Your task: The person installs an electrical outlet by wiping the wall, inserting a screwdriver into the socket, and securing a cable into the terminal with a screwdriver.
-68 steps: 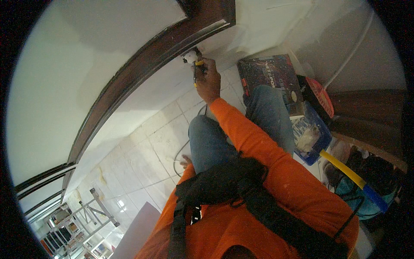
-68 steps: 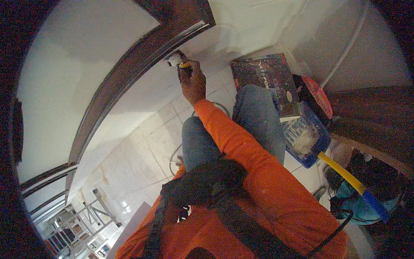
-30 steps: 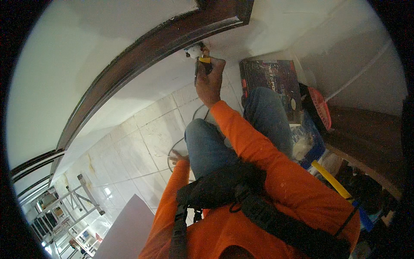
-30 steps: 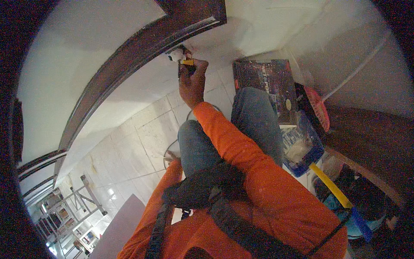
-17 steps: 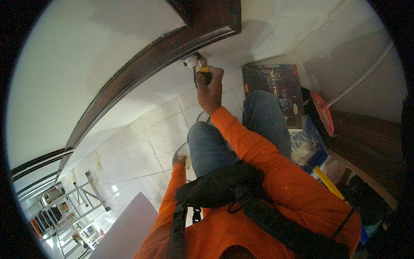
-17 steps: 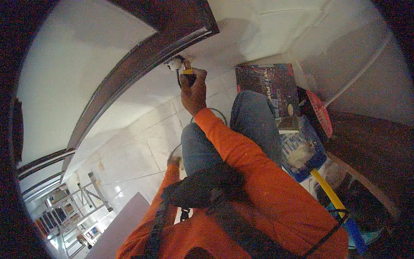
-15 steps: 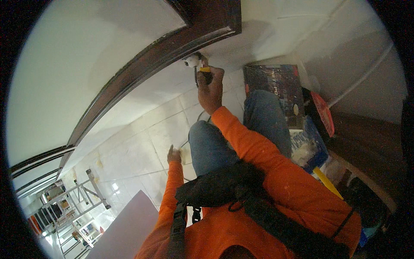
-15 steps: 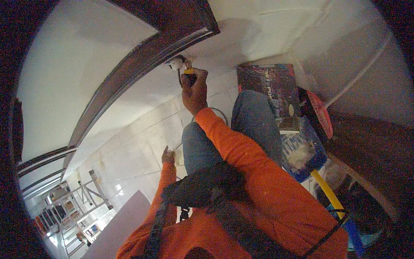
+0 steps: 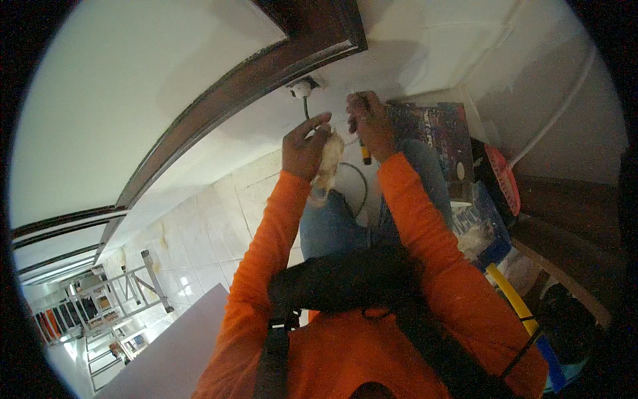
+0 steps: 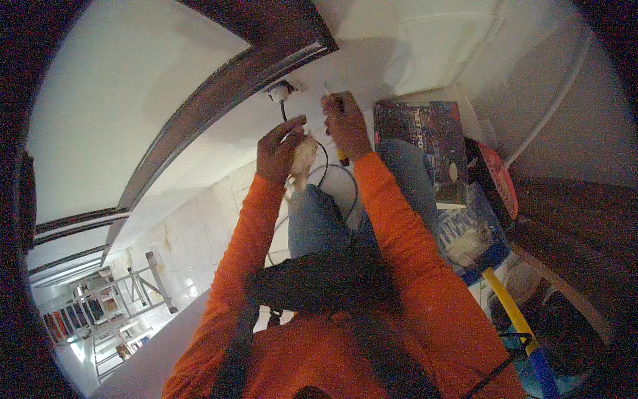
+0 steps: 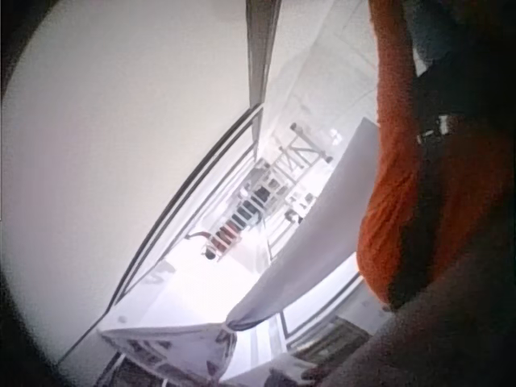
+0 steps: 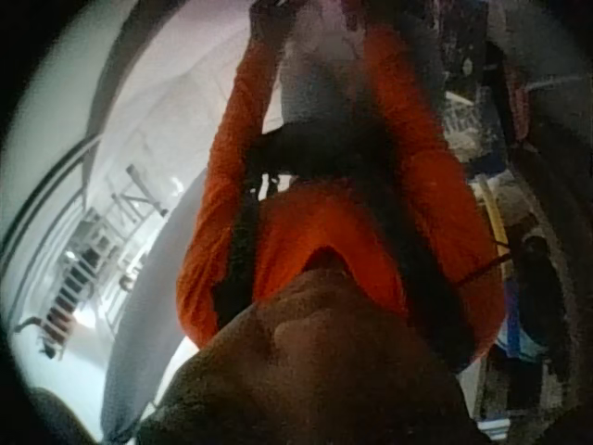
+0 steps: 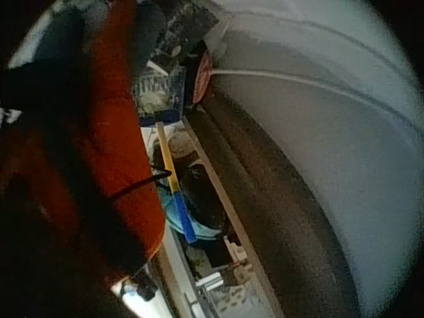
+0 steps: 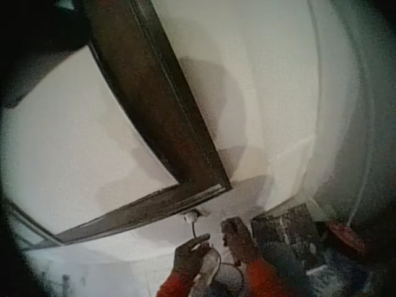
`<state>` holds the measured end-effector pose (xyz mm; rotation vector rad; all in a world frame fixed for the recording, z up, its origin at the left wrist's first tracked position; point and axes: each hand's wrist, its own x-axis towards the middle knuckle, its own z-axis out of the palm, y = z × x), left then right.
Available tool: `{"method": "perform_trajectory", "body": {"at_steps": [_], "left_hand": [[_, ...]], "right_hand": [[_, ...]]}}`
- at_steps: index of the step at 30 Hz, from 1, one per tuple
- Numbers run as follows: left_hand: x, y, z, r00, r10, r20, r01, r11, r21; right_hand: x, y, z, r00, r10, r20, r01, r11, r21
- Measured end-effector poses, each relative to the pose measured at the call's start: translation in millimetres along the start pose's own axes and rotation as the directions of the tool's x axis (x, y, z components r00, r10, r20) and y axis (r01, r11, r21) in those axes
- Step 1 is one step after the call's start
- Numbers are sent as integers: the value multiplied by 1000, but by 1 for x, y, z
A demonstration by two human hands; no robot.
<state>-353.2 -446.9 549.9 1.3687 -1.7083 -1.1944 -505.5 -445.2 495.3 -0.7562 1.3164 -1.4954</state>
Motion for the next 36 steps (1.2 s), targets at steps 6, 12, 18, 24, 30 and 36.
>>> {"method": "perform_trajectory", "body": {"at_steps": [6,12,18,24,30,36], "left_hand": [[43,-25,40,948,78,-307,-122,985,-126],[61,-28,58,904,263,-336,-185,952,245],[94,-78,69,866,300,-399,-361,929,-85],[89,-46,76,993,105,-58,-52,814,578],[100,-92,10,989,138,-44,-104,891,442],[86,-60,55,934,-235,-268,-19,719,-695]], "right_hand": [[8,3,-23,994,-25,-107,32,998,63],[1,-17,-20,992,-116,-53,115,993,-21],[10,-1,-29,987,-145,-65,149,986,70],[-1,-20,-53,987,-85,-134,94,994,62],[-8,-25,3,994,-98,39,103,983,-149],[34,0,-21,901,-367,231,430,823,-372]]}}
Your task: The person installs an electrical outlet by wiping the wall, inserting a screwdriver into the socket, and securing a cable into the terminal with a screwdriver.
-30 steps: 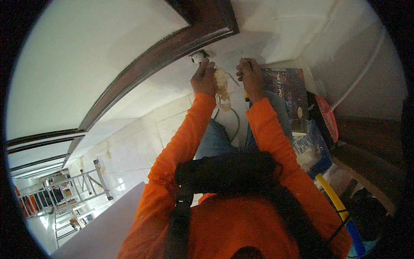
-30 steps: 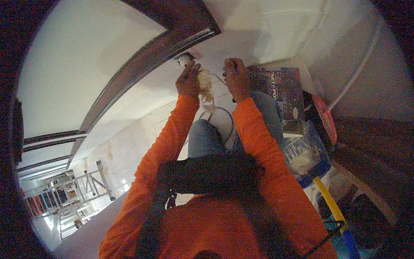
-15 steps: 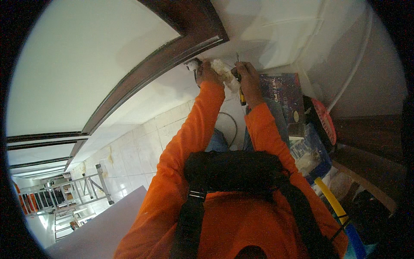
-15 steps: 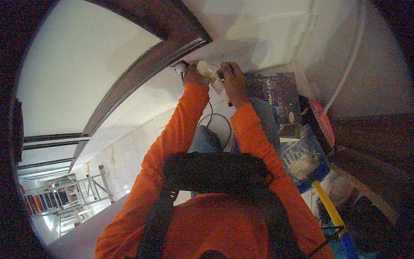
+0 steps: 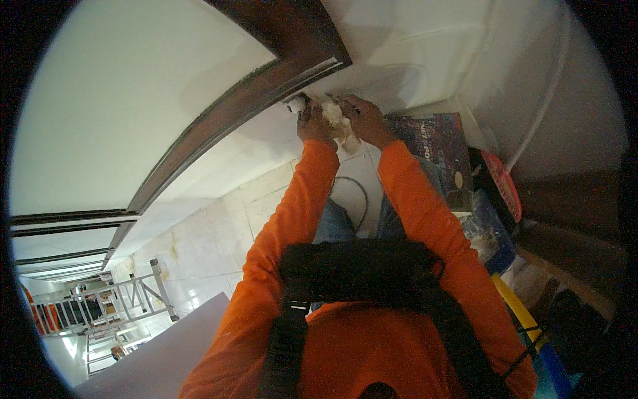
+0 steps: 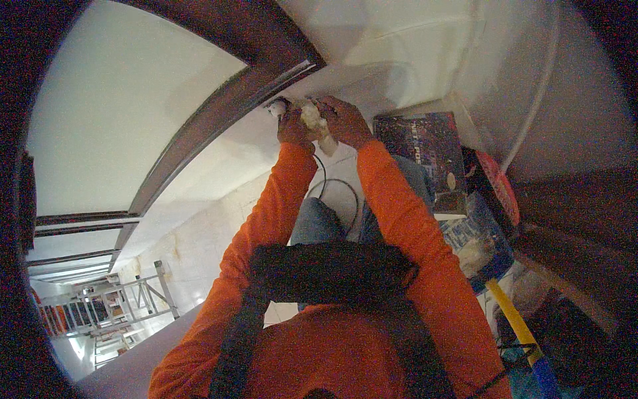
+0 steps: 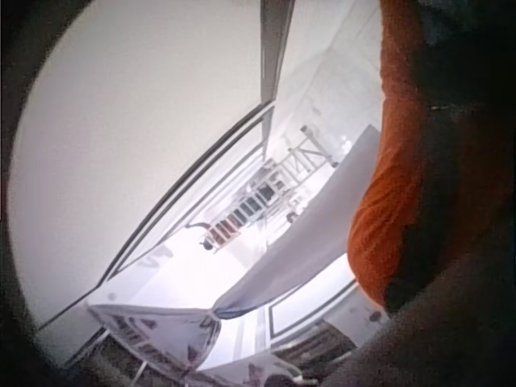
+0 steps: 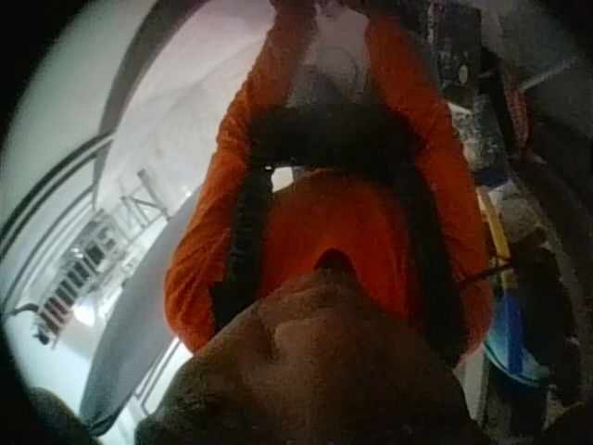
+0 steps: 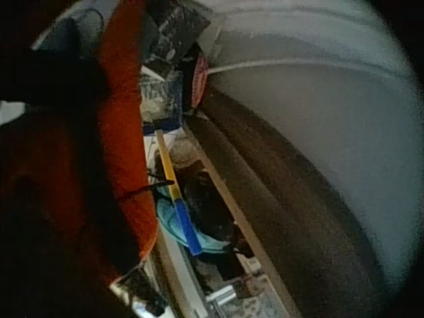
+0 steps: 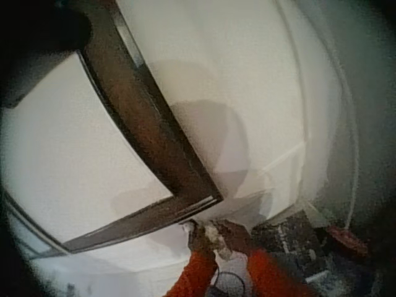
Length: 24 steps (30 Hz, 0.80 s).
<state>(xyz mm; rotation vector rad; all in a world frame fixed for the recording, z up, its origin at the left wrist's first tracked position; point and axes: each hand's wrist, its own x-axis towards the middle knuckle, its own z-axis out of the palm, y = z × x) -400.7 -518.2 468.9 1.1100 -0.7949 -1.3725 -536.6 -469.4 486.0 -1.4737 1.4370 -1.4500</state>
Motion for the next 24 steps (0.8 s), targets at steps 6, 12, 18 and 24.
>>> {"method": "perform_trajectory", "body": {"at_steps": [6,12,18,24], "left_hand": [[-10,3,15,987,146,-72,-137,984,114],[3,4,-5,900,352,256,-352,245,903],[7,-13,-2,940,331,86,-334,829,448],[21,-15,-21,958,212,191,-282,804,524]], "right_hand": [[6,11,-12,967,124,225,-131,991,20],[10,10,-6,974,12,228,-27,998,63],[11,10,-5,984,2,177,-12,999,53],[11,5,-3,986,32,164,-31,999,-7]]}}
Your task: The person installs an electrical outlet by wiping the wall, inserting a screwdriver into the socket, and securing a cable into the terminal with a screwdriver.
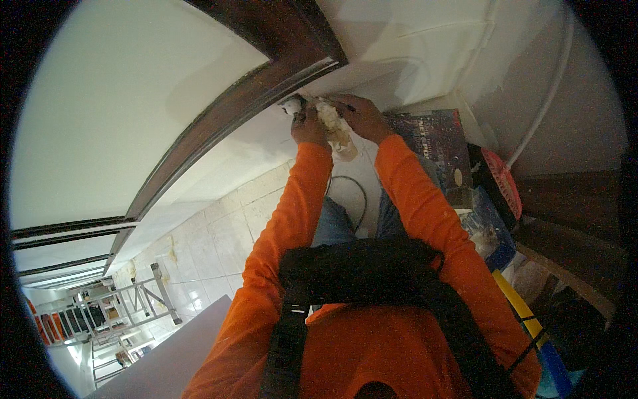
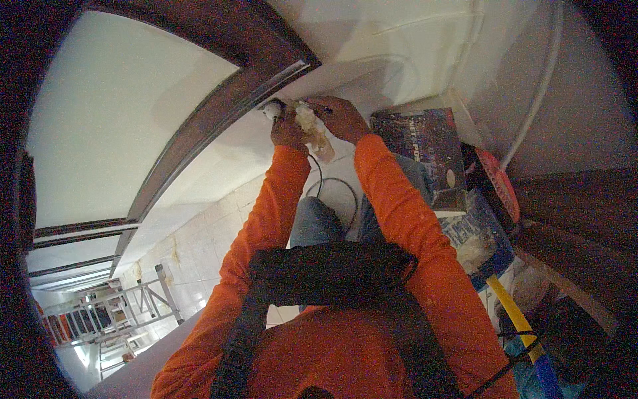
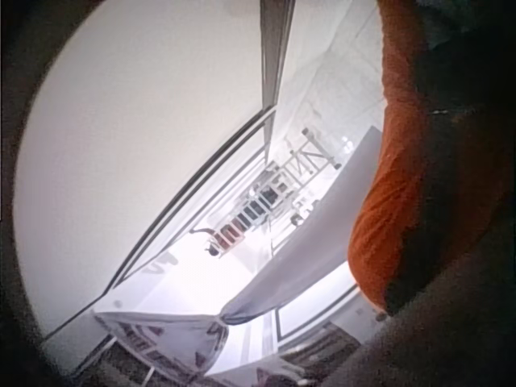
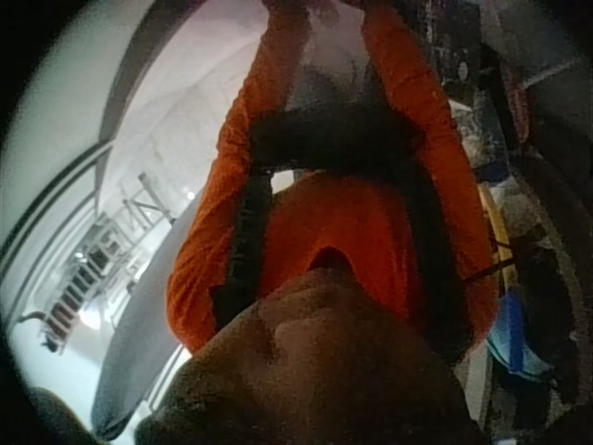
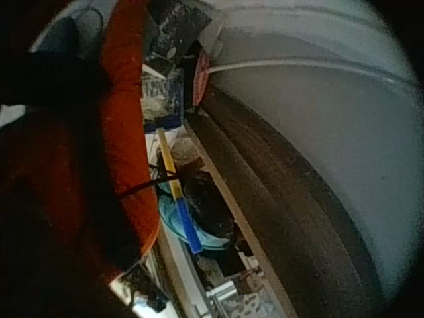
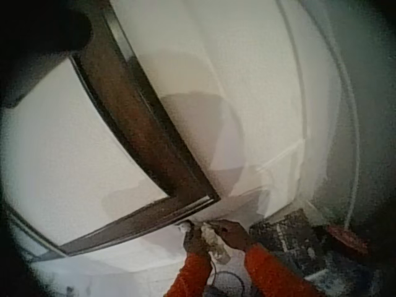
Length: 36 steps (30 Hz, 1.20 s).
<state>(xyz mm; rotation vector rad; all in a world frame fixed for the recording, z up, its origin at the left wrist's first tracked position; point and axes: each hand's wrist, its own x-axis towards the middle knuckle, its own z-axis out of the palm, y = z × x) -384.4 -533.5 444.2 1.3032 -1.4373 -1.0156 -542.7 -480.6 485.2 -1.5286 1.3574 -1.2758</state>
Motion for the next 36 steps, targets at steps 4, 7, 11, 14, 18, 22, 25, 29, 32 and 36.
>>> {"method": "perform_trajectory", "body": {"at_steps": [4,7,11,14,18,22,25,29,32,36], "left_hand": [[0,-1,5,996,-94,-5,92,983,-160],[1,-4,5,999,-35,-10,33,989,-144],[0,-5,2,997,-80,-21,72,962,-264],[0,-1,-6,998,-17,62,20,998,-57],[-19,34,-3,969,212,127,-246,792,558],[-15,27,-4,921,387,55,-369,815,446],[-19,31,4,999,26,-42,-33,987,-158],[-21,34,7,998,-28,-51,12,954,-298],[-16,24,4,987,148,-54,-155,978,-137],[-21,12,6,996,11,-94,-42,941,-337]], "right_hand": [[2,5,0,998,-57,-28,58,998,21],[3,10,2,996,-78,-33,78,997,13],[4,10,6,991,-127,-49,127,992,-10],[6,11,8,985,-156,-79,154,987,-33],[5,0,5,974,-194,-118,202,978,55],[6,-4,5,992,-107,-70,110,993,40],[5,-8,6,986,-147,-83,147,989,-7],[4,-5,8,980,-156,-124,154,988,-30],[3,-9,7,992,-103,-68,104,994,21],[1,-8,10,986,-147,-80,147,989,-4]]}}
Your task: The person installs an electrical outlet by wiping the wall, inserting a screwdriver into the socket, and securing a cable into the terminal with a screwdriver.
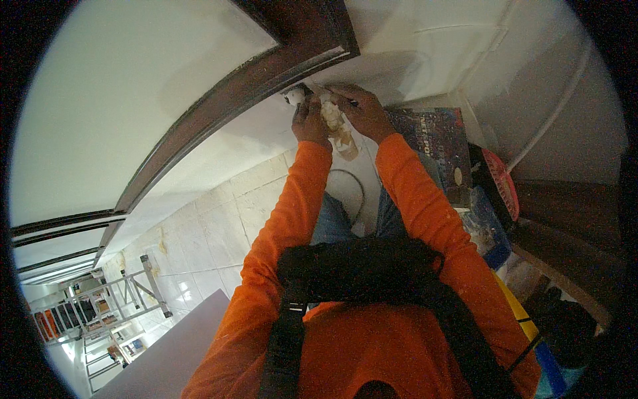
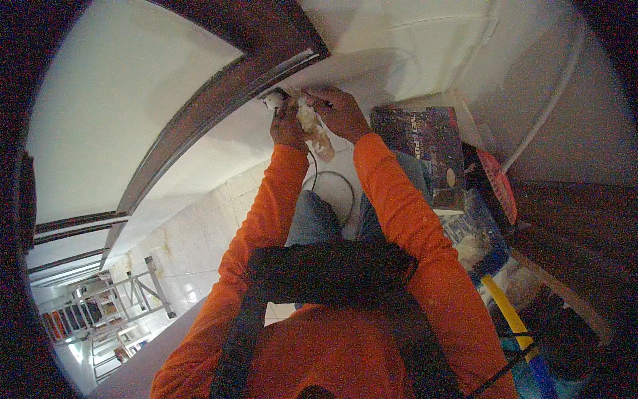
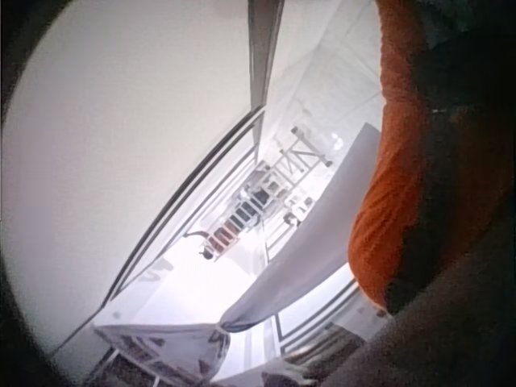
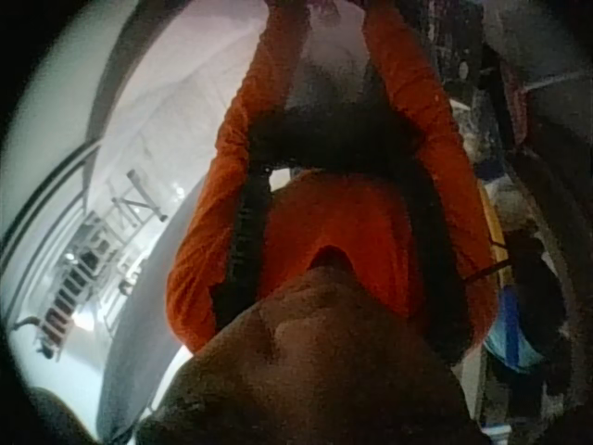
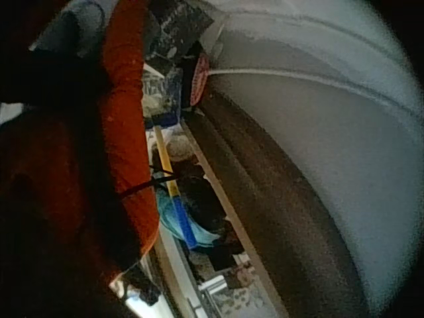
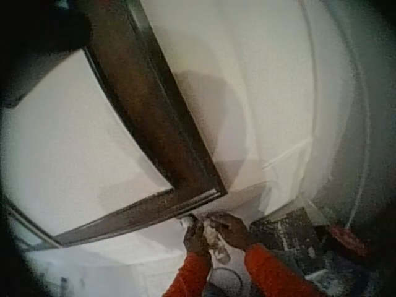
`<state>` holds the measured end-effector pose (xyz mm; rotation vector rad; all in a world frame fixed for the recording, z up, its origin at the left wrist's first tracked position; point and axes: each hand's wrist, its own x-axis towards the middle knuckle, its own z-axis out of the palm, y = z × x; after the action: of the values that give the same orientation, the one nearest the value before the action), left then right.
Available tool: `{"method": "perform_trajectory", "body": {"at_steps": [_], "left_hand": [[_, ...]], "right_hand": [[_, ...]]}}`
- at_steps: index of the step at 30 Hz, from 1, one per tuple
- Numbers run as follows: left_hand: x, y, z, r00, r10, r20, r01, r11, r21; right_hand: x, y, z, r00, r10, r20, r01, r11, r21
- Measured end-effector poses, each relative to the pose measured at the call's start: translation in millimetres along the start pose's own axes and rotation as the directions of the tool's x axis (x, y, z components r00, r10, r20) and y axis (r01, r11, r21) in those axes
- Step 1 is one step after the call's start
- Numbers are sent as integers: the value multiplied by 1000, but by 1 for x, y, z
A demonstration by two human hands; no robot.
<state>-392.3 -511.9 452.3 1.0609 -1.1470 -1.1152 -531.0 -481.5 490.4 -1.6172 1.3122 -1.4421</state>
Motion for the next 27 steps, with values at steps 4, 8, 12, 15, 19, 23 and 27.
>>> {"method": "perform_trajectory", "body": {"at_steps": [4,8,12,15,19,23,27], "left_hand": [[-26,-10,-10,963,-234,-132,245,966,77],[-36,28,-3,962,-206,-176,241,950,201],[-36,41,2,996,-8,-93,28,976,216],[-23,44,11,986,105,-132,-63,956,286],[-23,54,30,971,33,-237,38,956,290],[-17,50,30,974,19,-224,38,968,247],[-21,58,31,959,-56,-277,145,939,311]], "right_hand": [[-5,1,9,990,136,22,-137,988,70],[-3,-1,12,994,-50,-99,48,999,-19],[-6,-8,15,987,20,-161,-12,999,51],[-6,-10,15,986,34,-160,-24,997,67],[1,-12,17,980,-27,-200,47,994,98],[4,-9,22,963,-61,-263,90,991,99],[2,-11,19,965,-33,-262,60,994,95]]}}
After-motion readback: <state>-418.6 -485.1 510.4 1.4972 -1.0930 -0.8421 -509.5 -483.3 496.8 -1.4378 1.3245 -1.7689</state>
